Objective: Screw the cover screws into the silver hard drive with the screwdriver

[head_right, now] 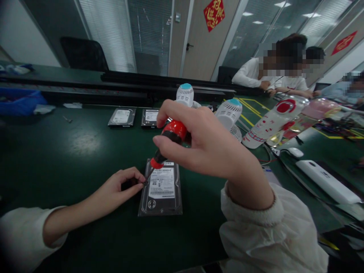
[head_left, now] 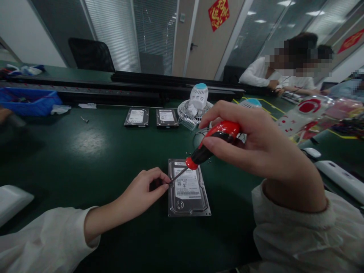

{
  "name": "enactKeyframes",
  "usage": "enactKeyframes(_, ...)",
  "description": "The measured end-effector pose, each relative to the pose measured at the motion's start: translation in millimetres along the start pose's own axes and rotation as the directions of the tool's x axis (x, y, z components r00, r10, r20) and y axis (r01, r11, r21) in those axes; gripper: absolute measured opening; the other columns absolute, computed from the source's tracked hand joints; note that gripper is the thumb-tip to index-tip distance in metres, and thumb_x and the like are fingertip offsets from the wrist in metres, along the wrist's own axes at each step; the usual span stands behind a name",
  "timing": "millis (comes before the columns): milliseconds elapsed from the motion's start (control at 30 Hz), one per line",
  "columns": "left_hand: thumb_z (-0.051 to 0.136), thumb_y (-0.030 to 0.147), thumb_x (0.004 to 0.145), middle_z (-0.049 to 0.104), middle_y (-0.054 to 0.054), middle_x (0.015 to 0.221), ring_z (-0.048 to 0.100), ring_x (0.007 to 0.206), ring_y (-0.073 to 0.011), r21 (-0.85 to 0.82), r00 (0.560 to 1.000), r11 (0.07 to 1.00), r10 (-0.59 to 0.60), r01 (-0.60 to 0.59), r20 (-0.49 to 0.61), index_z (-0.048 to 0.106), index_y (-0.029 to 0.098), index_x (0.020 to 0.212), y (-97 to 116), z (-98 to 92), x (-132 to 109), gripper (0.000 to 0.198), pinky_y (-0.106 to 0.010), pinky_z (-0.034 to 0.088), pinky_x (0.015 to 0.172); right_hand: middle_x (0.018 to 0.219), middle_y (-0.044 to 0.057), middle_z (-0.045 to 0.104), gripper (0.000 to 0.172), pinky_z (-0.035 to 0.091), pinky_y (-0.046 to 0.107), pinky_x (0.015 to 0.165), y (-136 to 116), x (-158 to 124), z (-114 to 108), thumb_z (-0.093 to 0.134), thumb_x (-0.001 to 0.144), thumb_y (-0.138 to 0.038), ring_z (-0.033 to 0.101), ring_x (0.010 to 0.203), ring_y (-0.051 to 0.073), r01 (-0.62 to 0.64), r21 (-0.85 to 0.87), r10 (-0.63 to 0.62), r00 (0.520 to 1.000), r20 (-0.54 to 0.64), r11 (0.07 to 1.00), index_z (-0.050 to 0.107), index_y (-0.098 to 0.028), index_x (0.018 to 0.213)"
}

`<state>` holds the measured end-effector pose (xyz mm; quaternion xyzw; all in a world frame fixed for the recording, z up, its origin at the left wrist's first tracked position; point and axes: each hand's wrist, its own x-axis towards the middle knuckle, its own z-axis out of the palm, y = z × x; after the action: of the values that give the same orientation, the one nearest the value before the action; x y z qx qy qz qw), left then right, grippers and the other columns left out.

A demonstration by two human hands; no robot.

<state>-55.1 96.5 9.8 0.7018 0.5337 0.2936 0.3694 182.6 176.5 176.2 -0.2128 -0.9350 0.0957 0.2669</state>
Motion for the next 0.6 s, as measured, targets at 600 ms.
enactKeyframes(600, 0.058, 0.032, 0.094, 0.071, -0.002, 0.096, 0.064, 0.092, -0.0234, -0.019, 1.000, 1.000, -0.011, 0.011, 0.003, 0.069, 0.023, 0.096, 5.6, -0.5, 1.5, 0.015, -0.042, 0.043, 0.088, 0.070, -0.004, 0.056, 0.028, 0.035, 0.027, 0.054, 1.5, 0.1, -3.2, 0.064, 0.094, -0.043, 0.047, 0.057, 0.010, -0.044, 0.007, 0.044, 0.999, 0.011, 0.999, 0.062, -0.017, 0.103)
